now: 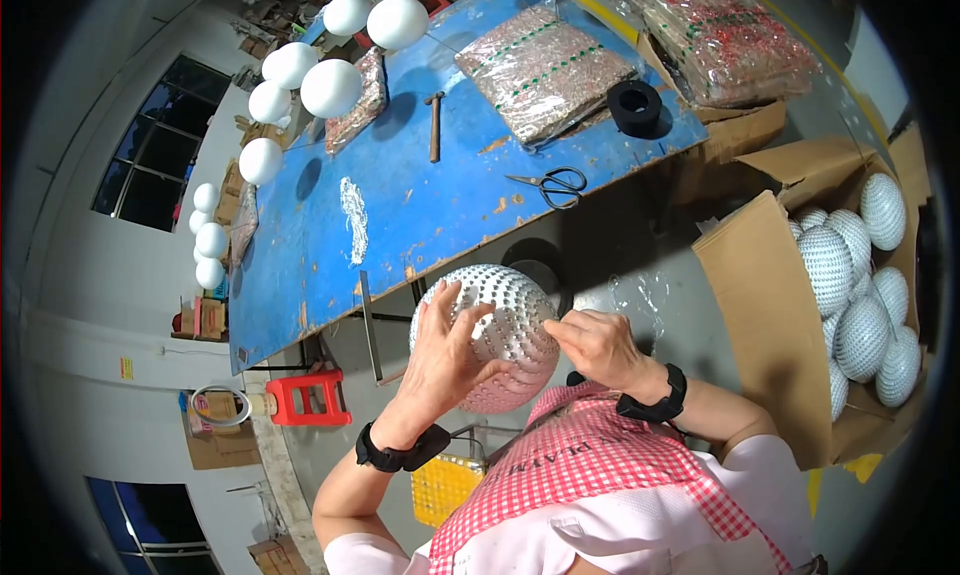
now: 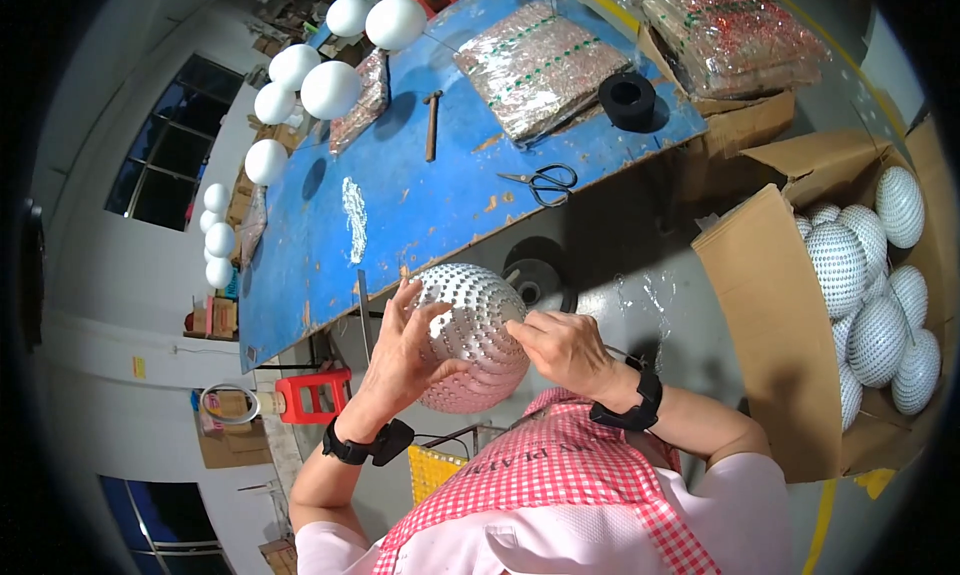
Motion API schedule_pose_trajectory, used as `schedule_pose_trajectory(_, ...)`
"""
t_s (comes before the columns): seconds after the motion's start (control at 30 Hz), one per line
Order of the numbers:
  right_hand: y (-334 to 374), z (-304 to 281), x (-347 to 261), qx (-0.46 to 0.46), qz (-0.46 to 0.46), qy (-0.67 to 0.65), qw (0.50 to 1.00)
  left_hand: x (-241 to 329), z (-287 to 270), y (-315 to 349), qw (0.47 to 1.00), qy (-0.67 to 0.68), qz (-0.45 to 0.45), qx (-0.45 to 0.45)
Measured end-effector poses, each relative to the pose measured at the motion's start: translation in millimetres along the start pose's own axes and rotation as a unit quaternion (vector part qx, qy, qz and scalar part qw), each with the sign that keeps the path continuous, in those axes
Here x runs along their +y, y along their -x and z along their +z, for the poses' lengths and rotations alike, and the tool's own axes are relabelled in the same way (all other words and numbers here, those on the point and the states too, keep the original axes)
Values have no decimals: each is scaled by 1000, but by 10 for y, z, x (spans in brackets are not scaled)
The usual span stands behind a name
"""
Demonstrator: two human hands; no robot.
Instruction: The person wraps a strand of beads around a white sphere, pressing them into the surface, and then uses scissors to cut the strand.
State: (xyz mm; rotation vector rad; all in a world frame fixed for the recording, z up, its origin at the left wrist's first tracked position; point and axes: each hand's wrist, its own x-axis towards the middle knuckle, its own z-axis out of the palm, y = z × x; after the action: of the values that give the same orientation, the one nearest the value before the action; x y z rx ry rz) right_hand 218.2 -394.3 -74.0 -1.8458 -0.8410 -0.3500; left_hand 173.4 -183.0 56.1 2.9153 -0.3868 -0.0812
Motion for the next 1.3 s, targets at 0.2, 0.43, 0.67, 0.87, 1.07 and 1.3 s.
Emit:
schedule_pose_trajectory(0.2,-5,58,-72,19,116,-130,985,-33,4,62,999,3,26,28)
schedule_pose_trajectory(0.43,7,36,-87,0,140,-105,984,66,-37,34,998,-31,57,8)
schedule_pose_trajectory(0.67,-12,-37,-162,-25,84,-98,991,-28,13,67,999,-1,33,21)
schedule_pose_trajectory(0.87,-42,-87,-148,-63,97,-114,987,-114,13,176,999,-13,42,24)
schedule_pose_trajectory(1.07,1,1,-188,-11,128,-145,981,-22,7,147,997,-61,35,23)
schedule_pose_trajectory(1.3,-52,-20,-205,-4,-23,-43,999,-155,-81,141,999,-15,27,23)
